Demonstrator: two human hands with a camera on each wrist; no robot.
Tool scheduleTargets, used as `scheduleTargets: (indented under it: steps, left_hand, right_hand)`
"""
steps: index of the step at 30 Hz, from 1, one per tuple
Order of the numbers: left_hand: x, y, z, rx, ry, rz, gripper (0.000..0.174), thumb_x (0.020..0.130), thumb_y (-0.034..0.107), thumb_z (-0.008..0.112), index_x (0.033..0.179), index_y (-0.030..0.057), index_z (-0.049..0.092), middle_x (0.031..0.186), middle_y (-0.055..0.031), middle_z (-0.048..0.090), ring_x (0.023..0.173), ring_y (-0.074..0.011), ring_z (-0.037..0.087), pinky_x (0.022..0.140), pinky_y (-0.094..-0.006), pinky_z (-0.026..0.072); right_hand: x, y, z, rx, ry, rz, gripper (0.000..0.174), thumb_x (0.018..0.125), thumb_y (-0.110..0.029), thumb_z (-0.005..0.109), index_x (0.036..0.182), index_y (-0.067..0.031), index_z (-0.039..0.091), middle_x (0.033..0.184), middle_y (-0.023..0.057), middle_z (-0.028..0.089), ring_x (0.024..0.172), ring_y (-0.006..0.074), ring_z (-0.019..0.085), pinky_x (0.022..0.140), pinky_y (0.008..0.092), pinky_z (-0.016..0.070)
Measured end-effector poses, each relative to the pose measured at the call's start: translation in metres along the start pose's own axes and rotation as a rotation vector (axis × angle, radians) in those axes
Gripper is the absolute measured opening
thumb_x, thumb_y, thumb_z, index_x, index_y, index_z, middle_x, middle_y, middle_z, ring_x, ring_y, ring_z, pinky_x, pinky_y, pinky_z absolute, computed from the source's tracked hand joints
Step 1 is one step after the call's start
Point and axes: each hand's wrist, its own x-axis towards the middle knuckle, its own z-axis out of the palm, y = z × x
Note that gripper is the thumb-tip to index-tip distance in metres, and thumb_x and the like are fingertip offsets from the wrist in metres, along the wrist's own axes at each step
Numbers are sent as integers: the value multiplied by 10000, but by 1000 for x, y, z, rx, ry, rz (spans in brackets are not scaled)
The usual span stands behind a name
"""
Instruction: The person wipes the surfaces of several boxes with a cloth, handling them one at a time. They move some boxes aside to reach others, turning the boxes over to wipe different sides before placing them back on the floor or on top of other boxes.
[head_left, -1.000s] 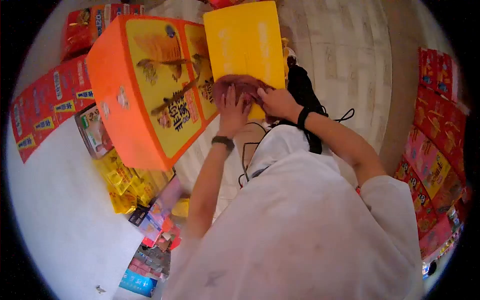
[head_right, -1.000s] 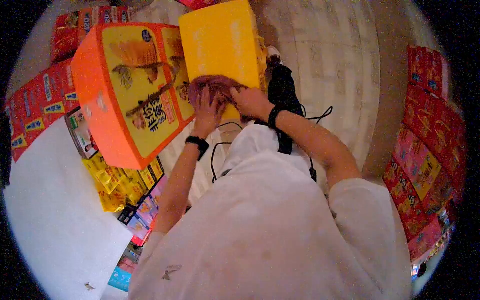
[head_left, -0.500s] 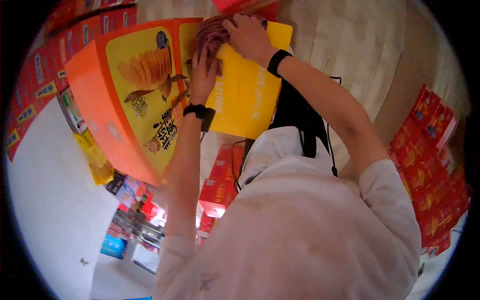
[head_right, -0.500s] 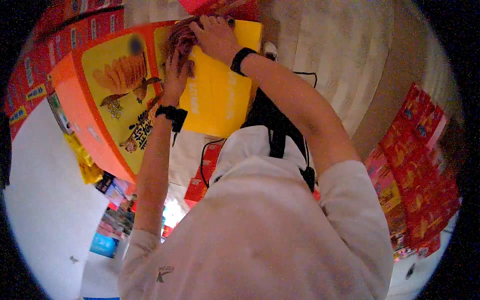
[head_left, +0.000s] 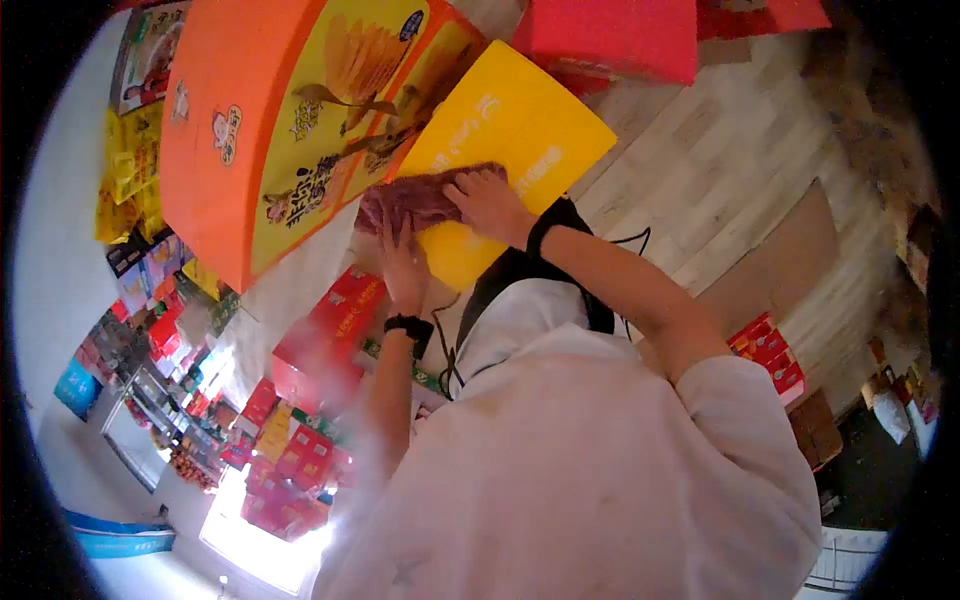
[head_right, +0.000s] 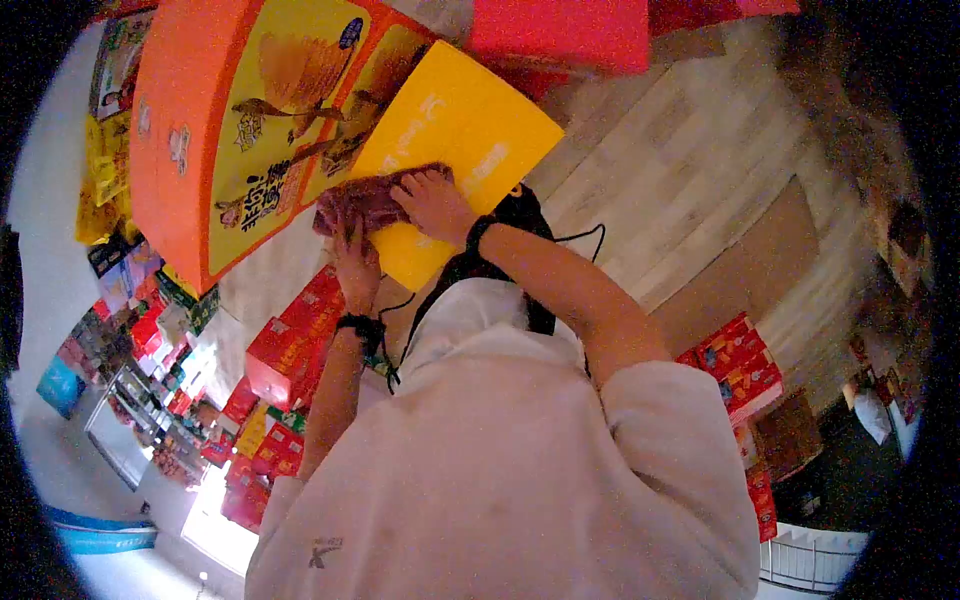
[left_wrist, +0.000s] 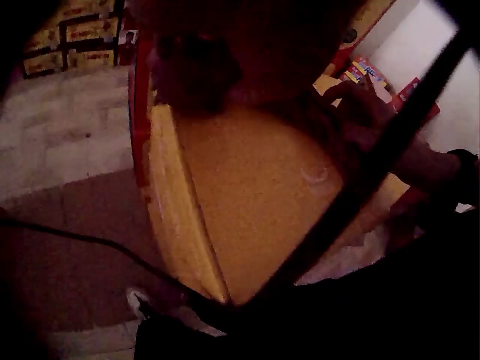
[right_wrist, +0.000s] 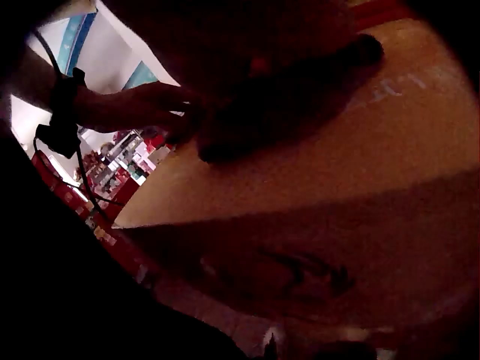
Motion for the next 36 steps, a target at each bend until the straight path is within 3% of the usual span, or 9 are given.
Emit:
scheduleTargets:
  steps: [13,17,19,26,28,29,31,33,36]
  left_hand:
    - [-54,56,52,88,231,-149,496,818,145,599,1306,180,515,1352,-122,459,1217,-409,433,1006,-491,415]
    - [-67,75,61,46,139,-161,494,797,133,648,1273,115,517,1312,-191,466,1178,-412,456,1035,-504,386]
    - [-76,89,63,-10,143,-148,488,790,130,654,1260,104,523,1311,-184,469,1181,-405,461,1032,-492,392]
    - [-140,144,103,-87,170,-135,533,763,138,656,1274,82,517,1328,-185,483,1184,-392,504,971,-481,447]
    - [-155,141,148,-306,-194,-426,515,809,267,688,1250,87,490,1101,-205,655,962,-436,636,783,-502,523]
    - [-164,165,106,-629,-414,-526,622,794,356,736,1262,82,432,1047,-226,672,980,-409,646,799,-481,520]
    - [-181,136,185,-480,-259,-266,580,859,347,642,1293,78,366,775,-202,667,699,-344,676,660,-442,525]
    - [-179,165,140,-570,-353,-358,596,856,359,643,1294,76,354,775,-199,668,674,-335,671,618,-429,511]
    - [-160,194,110,-614,-427,-450,623,847,370,656,1292,66,342,776,-195,667,641,-315,664,565,-403,493]
  right_hand:
    - [-68,9,-32,-125,-198,-4,594,755,-179,686,1272,-16,442,1060,213,592,960,375,594,863,454,487]
    - [-104,10,-34,-163,-23,-93,535,748,-167,675,1208,-1,457,1055,233,598,886,394,625,772,475,521]
    - [-123,10,-43,-30,-244,70,495,766,-161,656,1191,-3,457,1020,265,611,871,424,633,757,491,520]
    - [-187,-5,-47,126,-348,117,374,765,-271,675,1059,-56,587,898,194,656,865,387,636,736,468,511]
    - [-196,4,-43,150,-539,68,309,746,-249,678,987,-63,621,861,182,662,842,386,641,733,463,509]
    - [-200,12,-40,181,-566,-19,283,733,-231,681,956,-64,632,854,177,666,832,386,643,732,461,509]
    - [-207,14,-38,93,-614,6,365,715,-188,685,1044,-60,592,860,187,667,837,387,644,736,463,511]
    - [-213,45,-14,248,-289,-135,436,733,-170,686,1119,-54,520,867,209,661,851,397,644,737,470,508]
    - [-205,56,-61,309,-495,-108,440,780,-178,668,1148,-47,466,882,236,651,872,401,645,734,476,504]
